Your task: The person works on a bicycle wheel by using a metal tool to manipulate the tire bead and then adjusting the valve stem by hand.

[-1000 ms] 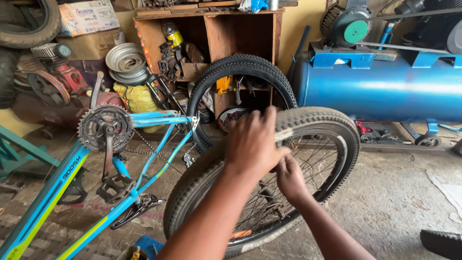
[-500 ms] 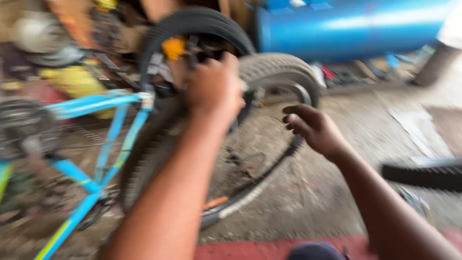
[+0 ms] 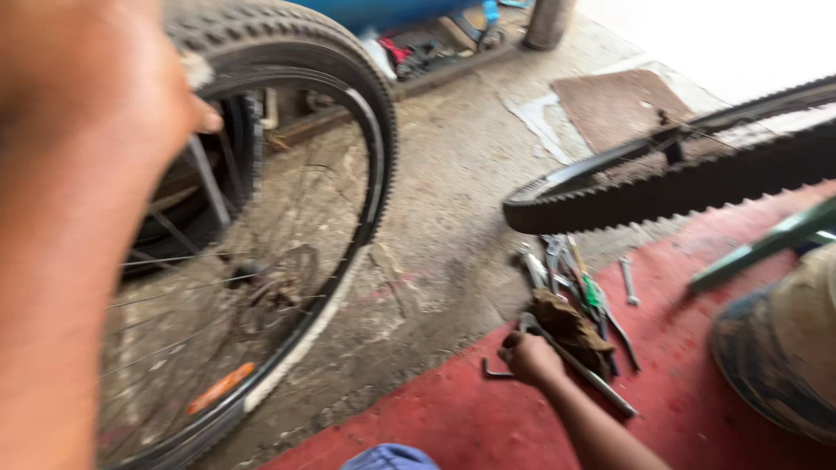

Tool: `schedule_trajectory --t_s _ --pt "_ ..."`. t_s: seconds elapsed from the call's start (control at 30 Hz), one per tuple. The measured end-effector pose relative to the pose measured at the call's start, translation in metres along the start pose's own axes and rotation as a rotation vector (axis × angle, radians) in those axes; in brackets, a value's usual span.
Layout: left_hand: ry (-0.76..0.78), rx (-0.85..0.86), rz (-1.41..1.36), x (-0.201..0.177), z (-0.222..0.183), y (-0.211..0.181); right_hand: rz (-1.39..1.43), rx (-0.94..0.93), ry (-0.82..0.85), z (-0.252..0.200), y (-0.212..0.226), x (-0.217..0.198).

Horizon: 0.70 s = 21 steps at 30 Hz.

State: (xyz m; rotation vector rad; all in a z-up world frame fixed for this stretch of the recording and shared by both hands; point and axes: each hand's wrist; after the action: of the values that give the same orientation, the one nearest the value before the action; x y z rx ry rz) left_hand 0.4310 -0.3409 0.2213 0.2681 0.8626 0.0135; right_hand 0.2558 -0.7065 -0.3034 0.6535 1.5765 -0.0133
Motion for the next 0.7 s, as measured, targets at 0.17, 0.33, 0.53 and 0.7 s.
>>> schedule_trajectory --t_s 0.17,0.33,0.53,0.7 --pt "0.003 -0.001 -0.049 0.014 -0.001 -0.018 0.141 0.437 0.018 -0.027 0.026 -0.022" --pt "0.001 -0.027 -0.068 0.020 -0.001 -0.013 0.146 0.377 -0.165 -0.014 0.011 -0.038" --pt "0.005 -0.045 -0.074 0.018 -0.003 0.000 0.451 -0.187 -0.391 0.033 0.091 -0.068" --pt "-0.009 -0.089 -0.078 0.002 -0.017 0.033 0.658 -0.691 -0.535 0.009 0.278 -0.186"
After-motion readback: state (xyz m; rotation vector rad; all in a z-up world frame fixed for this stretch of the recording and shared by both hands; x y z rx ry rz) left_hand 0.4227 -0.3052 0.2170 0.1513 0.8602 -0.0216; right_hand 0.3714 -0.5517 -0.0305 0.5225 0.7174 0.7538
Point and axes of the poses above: each hand's wrist, its own z-axis towards the middle knuckle, its own x-axis out of the palm, y = z × x, and after that the axes turned 12 degrees about -y, right-handed
